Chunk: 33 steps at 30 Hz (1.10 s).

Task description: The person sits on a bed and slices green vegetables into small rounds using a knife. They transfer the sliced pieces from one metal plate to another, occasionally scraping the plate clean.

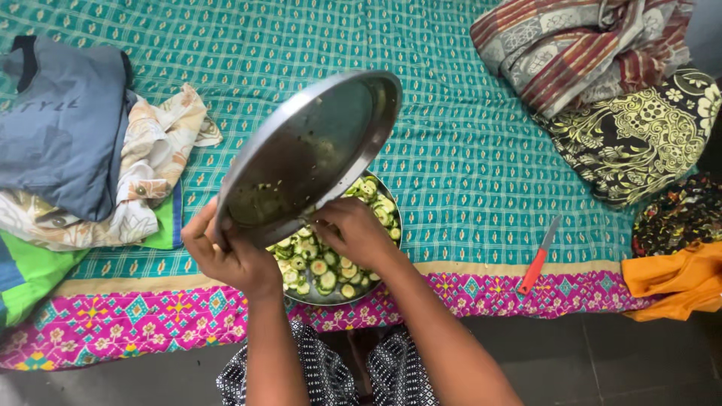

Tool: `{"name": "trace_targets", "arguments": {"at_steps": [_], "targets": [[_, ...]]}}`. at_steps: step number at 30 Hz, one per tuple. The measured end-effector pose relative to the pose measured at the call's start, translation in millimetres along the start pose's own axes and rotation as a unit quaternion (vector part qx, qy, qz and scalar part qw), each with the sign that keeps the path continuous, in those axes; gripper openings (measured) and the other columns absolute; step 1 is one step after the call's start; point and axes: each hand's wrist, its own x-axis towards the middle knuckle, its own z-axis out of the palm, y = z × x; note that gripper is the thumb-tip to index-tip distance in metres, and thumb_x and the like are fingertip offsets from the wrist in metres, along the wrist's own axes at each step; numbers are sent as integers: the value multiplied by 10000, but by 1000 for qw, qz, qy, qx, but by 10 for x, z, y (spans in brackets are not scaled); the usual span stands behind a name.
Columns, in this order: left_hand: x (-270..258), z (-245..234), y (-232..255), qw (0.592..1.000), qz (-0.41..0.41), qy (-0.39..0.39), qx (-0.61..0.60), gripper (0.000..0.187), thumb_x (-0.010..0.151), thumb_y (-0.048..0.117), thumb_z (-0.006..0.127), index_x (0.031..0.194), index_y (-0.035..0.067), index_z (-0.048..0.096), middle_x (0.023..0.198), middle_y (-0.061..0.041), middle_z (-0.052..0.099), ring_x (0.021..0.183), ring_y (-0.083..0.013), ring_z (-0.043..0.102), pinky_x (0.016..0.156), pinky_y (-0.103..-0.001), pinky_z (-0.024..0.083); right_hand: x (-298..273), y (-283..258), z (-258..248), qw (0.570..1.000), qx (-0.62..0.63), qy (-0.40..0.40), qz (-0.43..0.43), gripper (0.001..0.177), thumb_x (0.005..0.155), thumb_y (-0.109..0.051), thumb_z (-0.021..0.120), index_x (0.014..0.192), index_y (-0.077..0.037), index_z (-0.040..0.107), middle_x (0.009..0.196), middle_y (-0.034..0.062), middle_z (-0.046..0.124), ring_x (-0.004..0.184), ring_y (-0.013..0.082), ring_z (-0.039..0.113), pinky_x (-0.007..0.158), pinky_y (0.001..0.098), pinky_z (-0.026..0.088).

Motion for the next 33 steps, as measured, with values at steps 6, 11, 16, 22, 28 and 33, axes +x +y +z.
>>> {"name": "trace_targets", "arguments": {"at_steps": [6, 11, 16, 22, 28, 33], "targets": [[-35, -9, 26, 997, 58, 11, 39, 188, 1078, 95, 482, 1131, -63, 570, 1159, -62, 553, 1041, -161, 641, 907, -323, 544, -45, -57, 93, 977, 23, 211, -5, 328, 894, 14, 658, 1218, -34, 675, 1265, 167, 629, 1190, 336, 617, 1004, 419, 523], [-59, -40, -32, 991, 79, 48, 93, 220, 1113, 92, 500, 1053, -47, 660, 1235, -144, 506, 1028, -180, 599, 900, -331, 528, -21, -40, 295, 989, -12, 112, -100, 465, 792, 54, 642, 1247, -38, 633, 1295, 164, 606, 1228, 354, 598, 1047, 427, 516], [44, -126, -17, 999, 16, 26, 18, 265, 1121, 171, 494, 1244, -48, 578, 1165, -122, 714, 1020, -148, 712, 901, -323, 567, -95, 43, 272, 996, -78, -25, 29, 305, 916, -34, 662, 1183, -171, 715, 1306, 29, 680, 1206, 215, 672, 1050, 373, 566], [82, -34, 139, 999, -32, 5, 12, 355, 1182, 92, 432, 1522, -5, 399, 1512, -134, 503, 1404, -225, 506, 1228, -390, 402, -107, -92, -113, 978, -95, 165, -87, 607, 926, -116, 677, 1503, -127, 488, 1597, 114, 416, 1508, 312, 400, 1251, 482, 372], [143, -10, 48, 982, -172, -25, -80, 484, 1097, 107, 475, 1555, 25, 342, 1530, -114, 457, 1404, -226, 463, 1216, -388, 355, 566, -253, -632, 952, -232, 181, -82, 840, 1023, -443, 594, 1637, -16, 213, 1716, 203, 173, 1610, 345, 122, 1294, 582, 144], [44, 14, -53, 973, -192, -64, -111, 433, 1150, 219, 492, 1505, -24, 432, 1408, -122, 551, 1255, -200, 549, 1102, -357, 440, 929, -354, -426, 923, -359, 24, -138, 887, 1020, -556, 525, 1627, -3, 188, 1706, 180, 161, 1597, 313, 120, 1302, 580, 136]]}}
